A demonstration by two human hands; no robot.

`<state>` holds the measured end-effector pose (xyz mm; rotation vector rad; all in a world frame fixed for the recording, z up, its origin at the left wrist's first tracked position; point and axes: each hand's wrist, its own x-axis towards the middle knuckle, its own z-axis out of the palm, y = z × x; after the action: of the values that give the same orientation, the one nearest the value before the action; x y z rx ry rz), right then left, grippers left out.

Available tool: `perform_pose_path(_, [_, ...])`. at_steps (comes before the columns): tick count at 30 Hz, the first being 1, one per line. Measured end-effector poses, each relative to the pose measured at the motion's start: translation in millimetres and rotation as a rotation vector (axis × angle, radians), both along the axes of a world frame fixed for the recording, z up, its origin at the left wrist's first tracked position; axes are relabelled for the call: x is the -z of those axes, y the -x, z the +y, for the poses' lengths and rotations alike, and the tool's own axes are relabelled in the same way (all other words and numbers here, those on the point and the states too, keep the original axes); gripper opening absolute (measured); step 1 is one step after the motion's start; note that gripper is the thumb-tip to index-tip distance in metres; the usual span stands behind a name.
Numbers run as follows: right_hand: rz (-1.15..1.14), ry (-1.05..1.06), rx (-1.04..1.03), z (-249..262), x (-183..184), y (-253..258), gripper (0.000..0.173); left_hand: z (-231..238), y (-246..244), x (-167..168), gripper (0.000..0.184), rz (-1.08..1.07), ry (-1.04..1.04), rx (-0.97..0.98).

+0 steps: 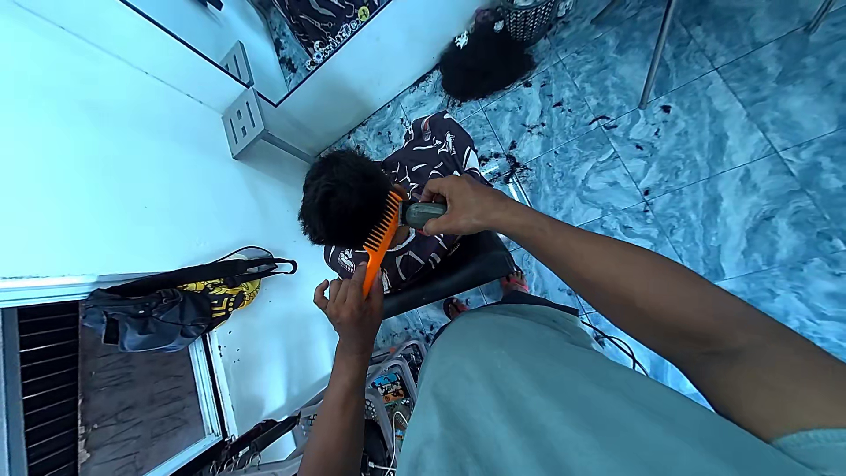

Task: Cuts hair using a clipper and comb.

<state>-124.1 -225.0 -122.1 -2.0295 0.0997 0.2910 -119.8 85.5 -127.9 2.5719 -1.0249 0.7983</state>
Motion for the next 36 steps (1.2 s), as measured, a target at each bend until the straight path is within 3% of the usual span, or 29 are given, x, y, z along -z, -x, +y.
perform_pose_path(6, [-0.036,0.042,-0.023,1,-16,-9,0.042,-7,-2,-7,0.027,-0.078,0.030,-0.011])
perform_pose_path(10, [-0.083,-0.057,-0.041,6,-26,-8,0.038,-5,-2,-5,0.026,-0.020,-0.004,0.016])
perform_pose_path(14, [-0.048,0.073,-0.041,-2,-20,-7,0.041,5,-2,0,0.026,0.088,0.021,0.025])
perform_pose_path(20, [-0.067,0.161,-0.052,-2,-38,-13,0.039,4,-11,-4,0.028,-0.033,0.140,0.002])
perform_pose_path(33, [-0.091,0.288,-0.075,28,-71,-9,0.039,4,-14,-2,0.028,-0.081,0.122,0.025])
perform_pose_path(36, [-0.112,0.266,-0.114,38,-74,-5,0.039,9,-12,0,0.027,0.024,0.048,0.049])
